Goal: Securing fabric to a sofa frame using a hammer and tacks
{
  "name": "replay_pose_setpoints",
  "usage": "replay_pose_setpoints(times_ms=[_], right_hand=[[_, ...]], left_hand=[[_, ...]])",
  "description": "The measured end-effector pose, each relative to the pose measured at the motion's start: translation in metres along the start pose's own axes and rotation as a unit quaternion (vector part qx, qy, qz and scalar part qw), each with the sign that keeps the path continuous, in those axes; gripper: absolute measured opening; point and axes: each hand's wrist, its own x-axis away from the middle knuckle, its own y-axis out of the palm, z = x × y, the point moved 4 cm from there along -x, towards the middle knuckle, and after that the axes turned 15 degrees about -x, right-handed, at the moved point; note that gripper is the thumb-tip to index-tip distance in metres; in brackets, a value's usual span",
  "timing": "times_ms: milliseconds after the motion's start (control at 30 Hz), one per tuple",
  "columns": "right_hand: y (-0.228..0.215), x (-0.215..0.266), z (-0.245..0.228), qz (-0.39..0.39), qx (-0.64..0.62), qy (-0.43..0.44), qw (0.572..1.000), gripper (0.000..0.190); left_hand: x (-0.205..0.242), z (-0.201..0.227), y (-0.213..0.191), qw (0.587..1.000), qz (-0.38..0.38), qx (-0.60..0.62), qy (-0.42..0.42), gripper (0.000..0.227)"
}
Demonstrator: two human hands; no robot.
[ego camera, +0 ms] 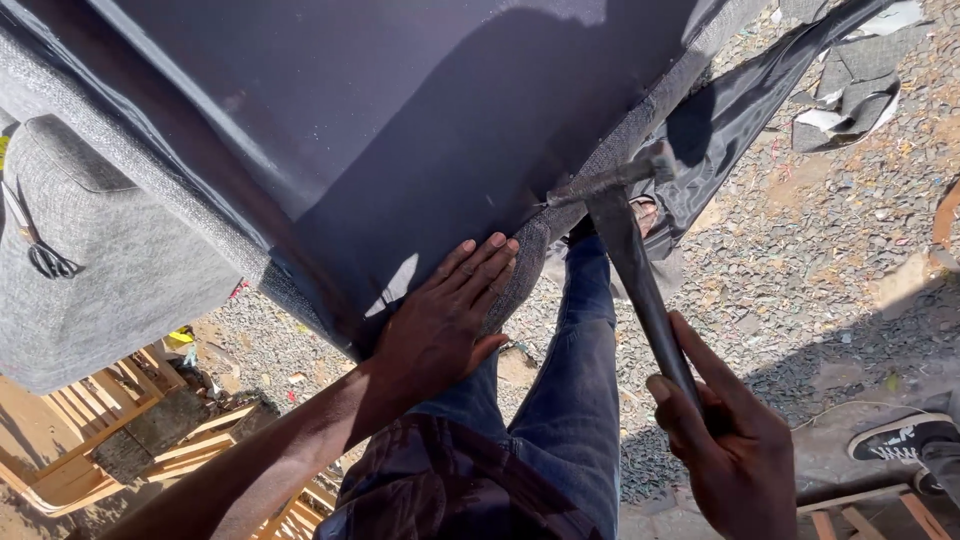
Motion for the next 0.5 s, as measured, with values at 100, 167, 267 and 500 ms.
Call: replay_pose_setpoints(times_ms=[100, 167, 267, 500], right_hand=[[0.028, -0.008, -0.014, 0.023, 0.38, -0.117, 0.917, 0.054], [0.031, -0.001, -0.013, 0.03, 0.438, -0.168, 0.883, 0.05], [0.048, 0.021, -0.038, 0.036, 0.43, -0.288, 0.855, 0.041], [0.029, -0.017, 0.004, -0.059, 0.489, -0.276, 0.826, 0.054]], left_hand=[[-0.002, 0.0, 0.001, 1.0, 0.001, 0.006, 0.007, 0.085], [0.003, 0.002, 0.002, 1.0, 0.005, 0.025, 0.008, 0.081], [-0.001, 0.0, 0.002, 0.999, 0.003, 0.033, 0.015, 0.08], [-0.004, 0.0, 0.009, 0.999, 0.016, 0.026, 0.026, 0.078]])
